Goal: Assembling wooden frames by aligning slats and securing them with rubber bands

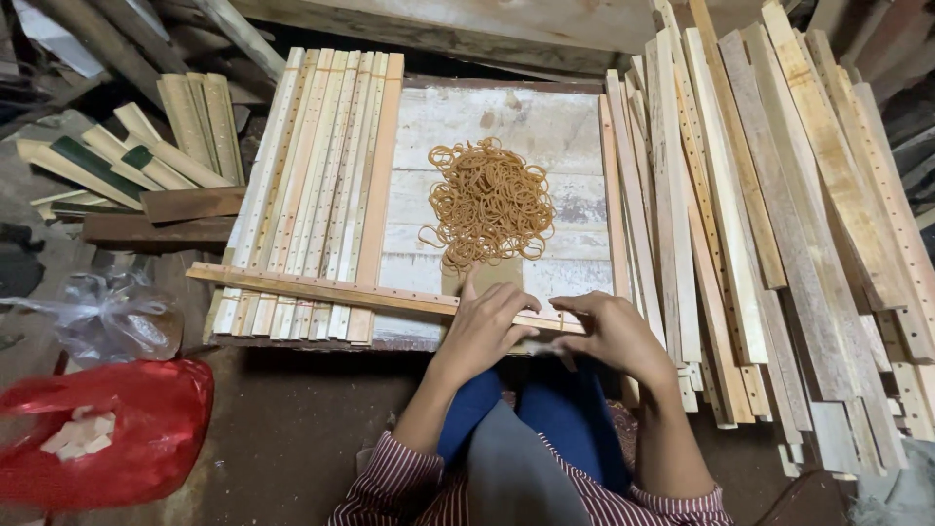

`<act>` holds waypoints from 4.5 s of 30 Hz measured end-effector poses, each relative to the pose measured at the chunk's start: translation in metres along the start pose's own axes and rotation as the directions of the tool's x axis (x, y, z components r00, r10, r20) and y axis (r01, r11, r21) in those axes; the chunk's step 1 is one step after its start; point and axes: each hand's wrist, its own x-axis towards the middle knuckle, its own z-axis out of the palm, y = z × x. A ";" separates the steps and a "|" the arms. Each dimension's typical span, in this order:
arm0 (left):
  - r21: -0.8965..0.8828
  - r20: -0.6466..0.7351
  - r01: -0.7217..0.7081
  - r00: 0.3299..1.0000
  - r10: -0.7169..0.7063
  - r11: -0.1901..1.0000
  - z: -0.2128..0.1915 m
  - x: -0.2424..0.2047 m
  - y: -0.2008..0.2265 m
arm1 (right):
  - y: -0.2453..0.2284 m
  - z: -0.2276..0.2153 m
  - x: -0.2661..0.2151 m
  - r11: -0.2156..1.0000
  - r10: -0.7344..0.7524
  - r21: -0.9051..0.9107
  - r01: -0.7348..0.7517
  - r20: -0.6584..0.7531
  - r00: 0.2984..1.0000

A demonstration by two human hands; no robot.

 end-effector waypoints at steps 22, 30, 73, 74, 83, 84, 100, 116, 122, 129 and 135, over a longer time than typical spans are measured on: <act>-0.132 -0.212 0.292 0.925 -0.315 0.947 -0.031 -0.047 -0.004 | 0.007 0.144 0.037 0.540 -0.178 0.841 0.024 0.087 0.980; -0.365 -0.274 0.467 0.773 -0.572 0.805 -0.028 -0.043 -0.052 | -0.041 0.197 0.101 0.530 0.021 0.837 0.135 -0.172 0.985; 0.196 -0.242 0.649 0.759 -0.605 0.735 -0.025 -0.026 -0.012 | -0.006 0.148 0.162 0.971 -0.235 -0.077 0.224 -0.442 0.866; 0.156 -0.197 0.614 0.787 -0.585 0.774 -0.020 -0.021 -0.007 | 0.001 0.147 0.160 0.964 -0.234 0.013 0.265 -0.430 0.872; -0.073 0.036 0.550 0.835 -0.549 0.832 0.044 0.001 0.006 | 0.046 0.089 0.036 0.985 0.032 0.163 0.054 -0.483 0.875; -0.131 0.127 0.566 0.824 -0.552 0.814 0.052 0.003 0.011 | 0.053 0.084 0.017 0.987 0.082 0.161 -0.004 -0.484 0.871; -0.488 0.310 0.500 0.865 -0.394 0.715 0.182 -0.007 0.073 | 0.117 0.057 -0.024 0.941 0.101 -0.214 -0.261 -0.560 0.823; -0.571 0.369 0.602 0.796 -0.480 0.559 0.182 -0.011 0.066 | 0.103 0.034 -0.001 0.931 0.238 -0.112 -0.347 -0.533 0.812; -0.637 0.487 0.677 0.725 -0.487 0.369 0.174 -0.009 0.071 | 0.106 0.049 -0.013 0.954 0.288 0.051 -0.295 -0.421 0.860; -0.554 0.451 0.667 0.744 -0.494 0.499 0.138 -0.003 0.082 | 0.113 0.057 -0.008 0.941 0.303 -0.024 -0.339 -0.393 0.868; -0.515 0.426 0.691 0.720 -0.548 0.507 0.135 -0.012 0.068 | 0.113 0.055 0.008 0.895 0.444 0.081 -0.439 -0.261 0.857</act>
